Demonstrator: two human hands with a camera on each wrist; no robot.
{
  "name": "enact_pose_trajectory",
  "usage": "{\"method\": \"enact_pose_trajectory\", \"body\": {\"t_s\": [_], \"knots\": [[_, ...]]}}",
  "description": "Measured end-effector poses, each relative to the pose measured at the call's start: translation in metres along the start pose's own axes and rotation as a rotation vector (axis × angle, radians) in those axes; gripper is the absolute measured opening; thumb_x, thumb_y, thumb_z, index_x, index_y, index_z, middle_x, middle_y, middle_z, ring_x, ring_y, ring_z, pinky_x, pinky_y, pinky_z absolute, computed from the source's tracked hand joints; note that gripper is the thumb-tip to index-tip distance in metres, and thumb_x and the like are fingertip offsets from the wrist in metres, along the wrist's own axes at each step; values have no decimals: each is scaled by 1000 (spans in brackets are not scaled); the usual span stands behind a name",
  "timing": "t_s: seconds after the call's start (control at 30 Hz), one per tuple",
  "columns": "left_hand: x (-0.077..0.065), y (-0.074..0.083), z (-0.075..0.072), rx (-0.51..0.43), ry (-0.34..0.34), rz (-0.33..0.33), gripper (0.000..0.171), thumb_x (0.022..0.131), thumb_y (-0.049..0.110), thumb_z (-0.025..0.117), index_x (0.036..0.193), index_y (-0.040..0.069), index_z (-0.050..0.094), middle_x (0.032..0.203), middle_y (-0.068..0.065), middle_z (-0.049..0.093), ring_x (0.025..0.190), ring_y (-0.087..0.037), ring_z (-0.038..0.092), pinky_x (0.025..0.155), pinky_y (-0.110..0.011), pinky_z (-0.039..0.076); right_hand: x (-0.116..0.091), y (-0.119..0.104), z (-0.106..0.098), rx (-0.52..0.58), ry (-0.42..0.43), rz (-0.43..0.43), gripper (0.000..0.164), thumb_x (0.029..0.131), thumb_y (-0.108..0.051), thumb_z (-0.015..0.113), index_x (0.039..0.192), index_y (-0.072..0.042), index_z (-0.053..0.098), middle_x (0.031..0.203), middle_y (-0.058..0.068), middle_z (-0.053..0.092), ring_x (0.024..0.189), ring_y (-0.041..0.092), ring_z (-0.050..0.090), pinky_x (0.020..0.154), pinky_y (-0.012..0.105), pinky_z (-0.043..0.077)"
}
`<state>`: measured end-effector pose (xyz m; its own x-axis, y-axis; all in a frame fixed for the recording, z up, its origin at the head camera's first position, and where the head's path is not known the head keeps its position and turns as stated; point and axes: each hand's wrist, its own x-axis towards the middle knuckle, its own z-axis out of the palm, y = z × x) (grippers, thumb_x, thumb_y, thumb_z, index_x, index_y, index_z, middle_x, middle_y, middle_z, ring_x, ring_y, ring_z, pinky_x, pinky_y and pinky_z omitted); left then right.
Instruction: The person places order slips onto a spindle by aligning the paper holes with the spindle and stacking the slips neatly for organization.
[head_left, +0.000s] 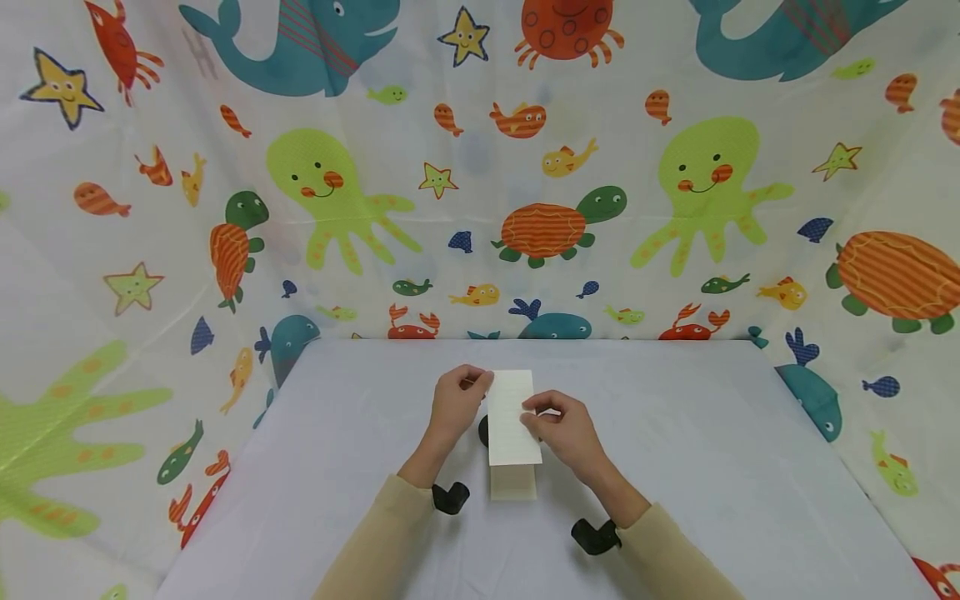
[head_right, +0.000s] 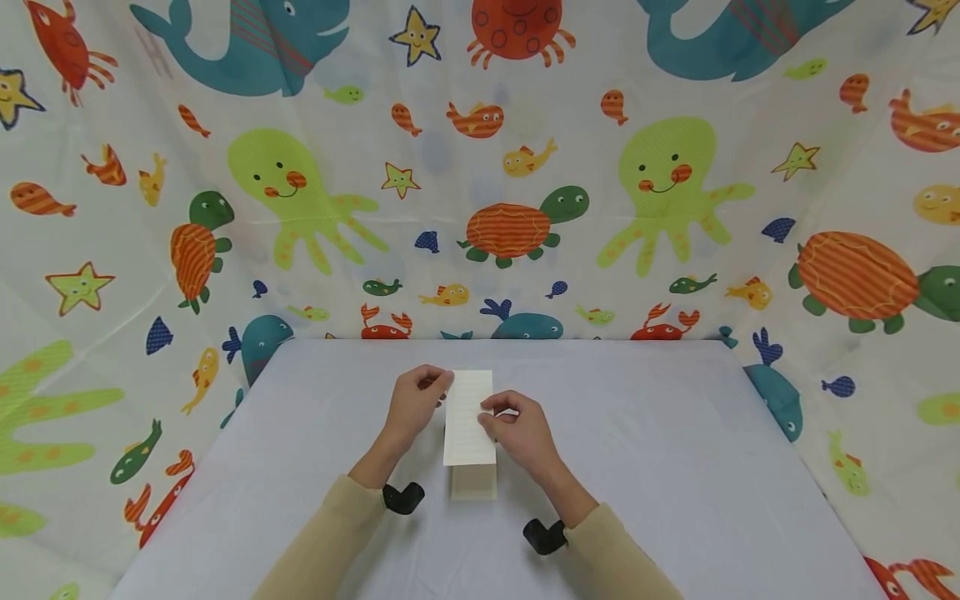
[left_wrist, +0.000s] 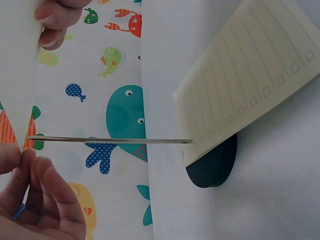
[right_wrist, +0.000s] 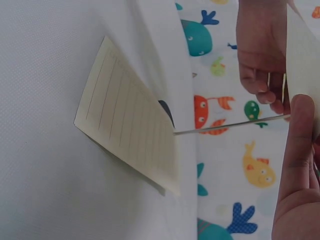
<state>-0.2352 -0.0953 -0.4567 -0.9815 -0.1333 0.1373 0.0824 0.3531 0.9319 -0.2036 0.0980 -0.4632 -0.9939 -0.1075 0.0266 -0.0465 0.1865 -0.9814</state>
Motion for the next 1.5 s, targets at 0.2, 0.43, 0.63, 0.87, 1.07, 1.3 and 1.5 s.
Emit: {"method": "enact_pose_trajectory", "body": {"t_s": [0.2,0.43,0.63,0.87,1.07,1.3,1.5], "knots": [[2,-2,2,8,-8,-29,22,100,30,66,105,10,74,90,-3,65,81,-20,60,71,-33,52,0,2,0,6,-1,-1,15,91,-9,76,106,-6,72,104,10,63,74,21,66,70,27,56],[4,-2,4,18,-15,-41,21,99,30,67,103,10,74,89,-3,65,80,-20,61,72,-33,53,1,6,-1,23,-9,-11,17,91,-9,75,107,-5,72,103,11,62,74,20,65,70,26,55],[6,-4,4,49,-17,-25,20,100,28,67,104,9,73,90,-4,64,79,-19,61,71,-32,54,2,6,1,11,-22,-9,17,92,-11,75,108,-6,72,104,10,62,74,20,65,71,28,56],[7,-4,6,59,-15,-9,19,100,25,66,106,8,71,92,-4,64,80,-19,60,69,-30,53,3,6,1,-3,-22,14,18,92,-12,75,109,-7,72,105,10,62,78,21,65,74,29,57],[9,-7,9,67,-15,24,17,101,23,65,105,7,71,91,-3,64,80,-18,57,67,-28,50,3,7,2,-2,-23,21,19,93,-13,75,110,-6,72,105,10,61,79,20,65,74,29,57],[7,-20,11,83,-19,13,14,100,19,65,99,6,70,85,-4,62,75,-19,56,62,-28,48,2,15,4,-19,-28,39,18,92,-14,76,107,-6,72,103,10,61,76,20,64,71,30,56],[4,-37,14,102,-35,-43,13,98,19,66,94,7,70,81,-2,61,73,-17,54,60,-29,46,1,27,8,-27,-43,65,16,91,-11,75,105,-5,71,100,9,60,73,19,62,68,29,54]]}}
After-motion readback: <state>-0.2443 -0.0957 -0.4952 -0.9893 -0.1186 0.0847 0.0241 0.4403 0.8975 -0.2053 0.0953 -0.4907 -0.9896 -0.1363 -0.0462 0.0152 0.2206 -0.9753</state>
